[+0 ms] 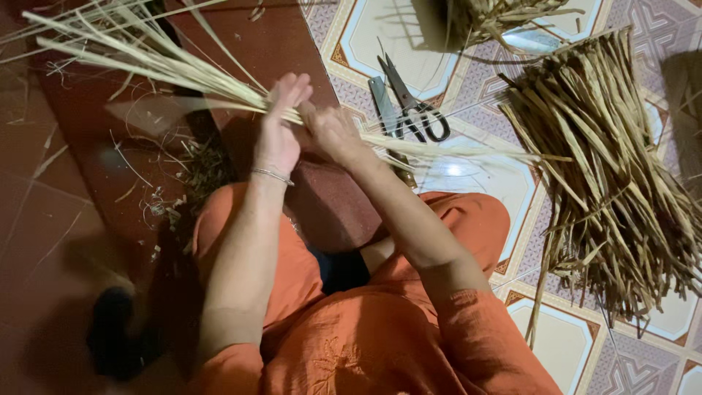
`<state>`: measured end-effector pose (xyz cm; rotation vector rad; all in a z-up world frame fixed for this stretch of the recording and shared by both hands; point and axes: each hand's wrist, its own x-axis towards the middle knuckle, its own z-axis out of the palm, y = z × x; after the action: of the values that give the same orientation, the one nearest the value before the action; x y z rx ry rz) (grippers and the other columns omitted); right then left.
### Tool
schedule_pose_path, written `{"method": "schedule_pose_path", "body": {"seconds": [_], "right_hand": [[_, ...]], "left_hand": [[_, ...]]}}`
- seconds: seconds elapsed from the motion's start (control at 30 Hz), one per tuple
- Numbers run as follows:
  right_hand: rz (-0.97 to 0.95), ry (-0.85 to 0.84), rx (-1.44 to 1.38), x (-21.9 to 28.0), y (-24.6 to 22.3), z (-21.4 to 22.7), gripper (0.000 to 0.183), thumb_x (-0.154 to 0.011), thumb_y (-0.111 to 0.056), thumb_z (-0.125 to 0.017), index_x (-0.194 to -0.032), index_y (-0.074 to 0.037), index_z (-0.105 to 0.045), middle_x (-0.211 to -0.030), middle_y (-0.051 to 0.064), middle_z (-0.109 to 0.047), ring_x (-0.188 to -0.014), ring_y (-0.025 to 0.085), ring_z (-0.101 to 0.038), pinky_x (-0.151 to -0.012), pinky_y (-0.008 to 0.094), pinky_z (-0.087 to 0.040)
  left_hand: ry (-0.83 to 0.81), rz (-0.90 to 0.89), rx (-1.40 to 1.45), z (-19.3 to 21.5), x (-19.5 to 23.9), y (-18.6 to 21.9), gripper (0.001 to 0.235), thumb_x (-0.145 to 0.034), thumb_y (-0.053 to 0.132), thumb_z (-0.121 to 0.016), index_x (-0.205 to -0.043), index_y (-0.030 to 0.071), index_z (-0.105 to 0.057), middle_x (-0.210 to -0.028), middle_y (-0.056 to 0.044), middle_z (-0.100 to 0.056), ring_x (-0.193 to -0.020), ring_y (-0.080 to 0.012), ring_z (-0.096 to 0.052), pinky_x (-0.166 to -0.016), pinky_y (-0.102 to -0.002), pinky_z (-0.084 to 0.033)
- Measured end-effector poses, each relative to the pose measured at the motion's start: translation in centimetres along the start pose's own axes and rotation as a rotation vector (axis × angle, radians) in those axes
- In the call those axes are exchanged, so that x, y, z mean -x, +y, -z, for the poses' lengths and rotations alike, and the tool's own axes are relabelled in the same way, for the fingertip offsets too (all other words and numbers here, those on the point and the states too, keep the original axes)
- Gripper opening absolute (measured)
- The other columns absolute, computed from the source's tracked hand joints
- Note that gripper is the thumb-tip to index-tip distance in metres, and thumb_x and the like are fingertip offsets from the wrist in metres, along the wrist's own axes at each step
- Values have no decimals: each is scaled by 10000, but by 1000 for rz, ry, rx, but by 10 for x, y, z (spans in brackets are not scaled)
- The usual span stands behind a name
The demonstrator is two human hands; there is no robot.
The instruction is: The person sits on a tiled floor and uses a metal tool to scrape and split dried plant stalks into thinner strips. They repeatedly align and bundle the processed strips, occasionally using scissors. The work area contains loose stalks, a partially woven basket, and a pile of finished strips.
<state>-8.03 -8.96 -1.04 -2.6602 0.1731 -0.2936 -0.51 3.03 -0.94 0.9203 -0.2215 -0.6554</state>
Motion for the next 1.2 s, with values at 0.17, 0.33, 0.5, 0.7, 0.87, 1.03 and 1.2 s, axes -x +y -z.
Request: {"method": "schedule_pose_path", "body": {"seconds": [0.17, 0.33, 0.5, 0.7, 0.87, 1.03, 1.2], "right_hand": [[225, 165, -257, 12, -25, 33, 525, -776, -234, -749, -1195, 28, -573, -910, 270, -693, -762, 449, -671, -595, 510, -542], [-3, 4, -211, 4, -35, 34, 185, -898, -198, -727, -1021, -79, -656, -806, 213, -699, -745, 412, -696, -658, 530, -532], [-41, 8, -178, 3, -39, 24, 182, -967, -228, -695, -981, -60, -625, -813, 217, -704, -751, 420, -680, -667, 541, -523], [-31, 94, -242, 6, -43, 43, 535, -1028, -377, -534, -1422, -16, -516, -1300, 268, -610, -1199, 438, -591, -987, 531, -529], [40, 112, 16, 3, -78, 30, 789, -1094, -506, -353, -1629, 55, -210, -1691, 303, -71, -1564, 475, 47, -1261, 627, -19], [-229, -125, 53, -49, -54, 32, 816, -1003, -617, -120, -1624, -89, -171, -1715, 126, -13, -1575, 308, 92, -1232, 591, 83], [-271, -40, 16, -44, -48, 22, 841, -1014, -644, -104, -1626, -86, -244, -1717, 152, -48, -1588, 359, 77, -1237, 583, 91]], "left_hand": [[79, -33, 223, 17, -13, 6, 483, -1052, 529, -550, -1046, 47, -584, -1310, -258, -714, -1325, -419, -625, -1175, -510, -431], [114, 76, 125, 10, -5, 17, 449, -1014, 548, -507, -1089, 111, -579, -1290, -201, -710, -1288, -334, -632, -916, -387, -388], [2, 76, -8, -3, 1, 8, 457, -1037, 526, -529, -1104, 79, -593, -1267, -202, -717, -1247, -275, -650, -1088, -380, -506], [97, 38, -102, -1, -3, 18, 701, -1061, 644, -329, -1224, 9, -577, -1402, -190, -663, -1266, -272, -597, -1124, -461, -411], [-165, 113, 382, -25, 14, 23, 848, -956, 716, -318, -1600, 167, -279, -1661, -152, -299, -1509, -323, -357, -1258, -511, -238], [-170, 93, 468, -41, 17, 15, 987, -942, 750, -405, -1654, 138, -98, -1731, -119, -132, -1589, -337, -187, -1278, -525, -211], [-174, 88, 428, -34, 16, 17, 1056, -923, 780, -427, -1655, 115, -55, -1748, -172, -100, -1605, -370, -178, -1296, -535, -215]]}}
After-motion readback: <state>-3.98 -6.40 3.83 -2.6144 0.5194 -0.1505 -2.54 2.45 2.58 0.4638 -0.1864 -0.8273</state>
